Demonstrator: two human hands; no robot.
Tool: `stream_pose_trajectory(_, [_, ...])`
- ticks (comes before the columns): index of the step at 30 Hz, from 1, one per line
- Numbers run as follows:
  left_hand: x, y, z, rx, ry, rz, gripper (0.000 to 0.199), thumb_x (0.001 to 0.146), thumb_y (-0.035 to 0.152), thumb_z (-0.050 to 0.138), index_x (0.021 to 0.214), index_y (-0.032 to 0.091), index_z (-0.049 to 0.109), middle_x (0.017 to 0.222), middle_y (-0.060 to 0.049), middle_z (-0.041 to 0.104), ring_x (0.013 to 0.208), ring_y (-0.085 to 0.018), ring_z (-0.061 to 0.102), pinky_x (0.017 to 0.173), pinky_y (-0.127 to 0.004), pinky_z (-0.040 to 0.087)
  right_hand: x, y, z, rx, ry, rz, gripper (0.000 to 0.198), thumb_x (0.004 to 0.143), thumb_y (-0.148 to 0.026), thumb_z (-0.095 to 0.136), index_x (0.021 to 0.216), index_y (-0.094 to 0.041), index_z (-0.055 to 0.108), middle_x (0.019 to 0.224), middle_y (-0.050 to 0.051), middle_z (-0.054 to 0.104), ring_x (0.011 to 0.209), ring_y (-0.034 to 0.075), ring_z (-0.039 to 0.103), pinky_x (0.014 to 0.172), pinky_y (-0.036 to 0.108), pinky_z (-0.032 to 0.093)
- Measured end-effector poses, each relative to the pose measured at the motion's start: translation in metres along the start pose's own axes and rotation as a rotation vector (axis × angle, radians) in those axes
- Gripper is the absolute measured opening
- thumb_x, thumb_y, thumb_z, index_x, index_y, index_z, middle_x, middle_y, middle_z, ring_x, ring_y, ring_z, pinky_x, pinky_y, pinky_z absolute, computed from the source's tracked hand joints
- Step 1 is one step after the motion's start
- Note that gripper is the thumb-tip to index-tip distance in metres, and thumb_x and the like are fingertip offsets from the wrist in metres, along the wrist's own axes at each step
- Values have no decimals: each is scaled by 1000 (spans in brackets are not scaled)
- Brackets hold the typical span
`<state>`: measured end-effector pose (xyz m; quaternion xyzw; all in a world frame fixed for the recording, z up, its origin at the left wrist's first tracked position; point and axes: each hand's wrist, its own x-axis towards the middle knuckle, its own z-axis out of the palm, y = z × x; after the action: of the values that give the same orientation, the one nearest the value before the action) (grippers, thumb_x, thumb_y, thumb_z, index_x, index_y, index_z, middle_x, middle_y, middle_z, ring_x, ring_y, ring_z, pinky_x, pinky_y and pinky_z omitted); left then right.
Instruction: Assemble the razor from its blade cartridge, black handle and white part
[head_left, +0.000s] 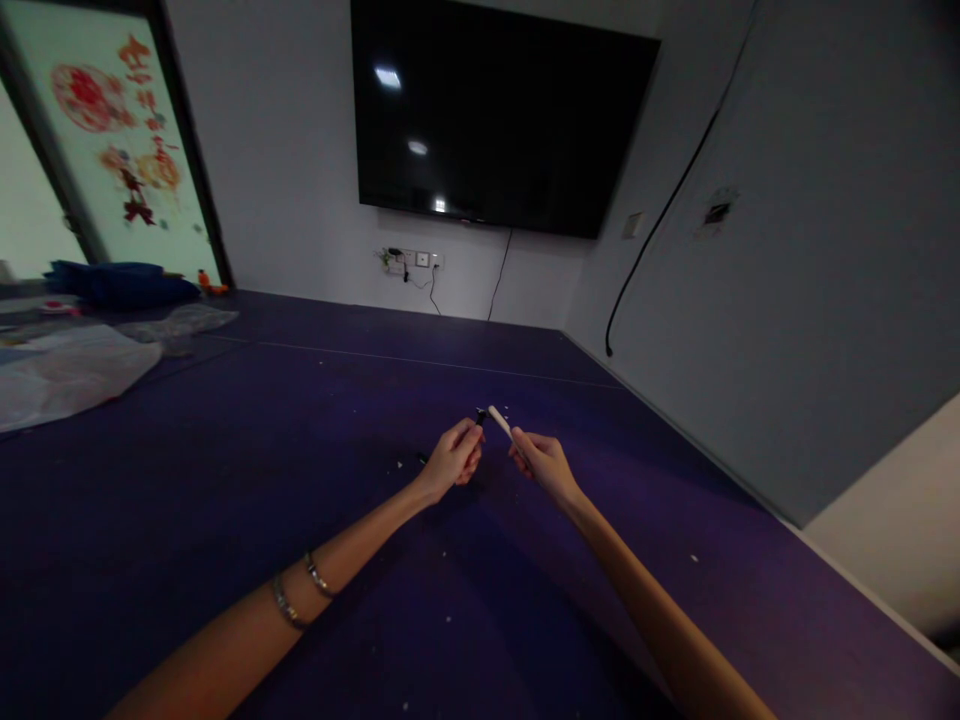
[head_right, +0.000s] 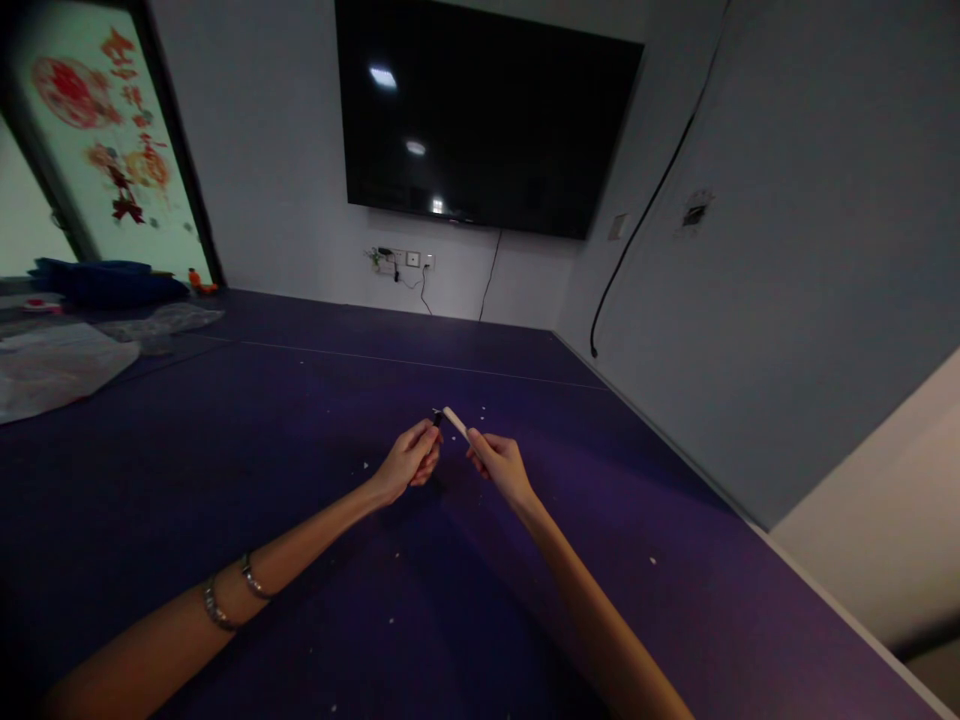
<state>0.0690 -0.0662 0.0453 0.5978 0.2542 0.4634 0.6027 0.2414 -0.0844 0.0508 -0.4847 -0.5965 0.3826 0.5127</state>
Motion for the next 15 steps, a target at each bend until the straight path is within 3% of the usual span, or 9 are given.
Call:
stream_pose_trajectory(10, [0, -2, 4, 28, 42, 57, 32, 83, 49, 43, 81, 16, 47, 49, 8, 37, 35, -4, 33, 35, -16, 34, -2, -2, -2, -15, 56, -35, 46, 73, -57, 52, 58, -14, 58, 44, -3, 44, 39, 7, 37, 39, 20, 27])
stream_pose_trajectory(15, [-4, 2, 14, -66, 2, 22, 34, 84, 49, 41, 82, 16, 48, 50, 9, 34, 36, -3, 29, 39, -18, 38, -4, 3, -1, -38, 67, -61, 45, 72, -56, 53, 57, -14, 58, 43, -3, 44, 39, 7, 37, 40, 20, 27])
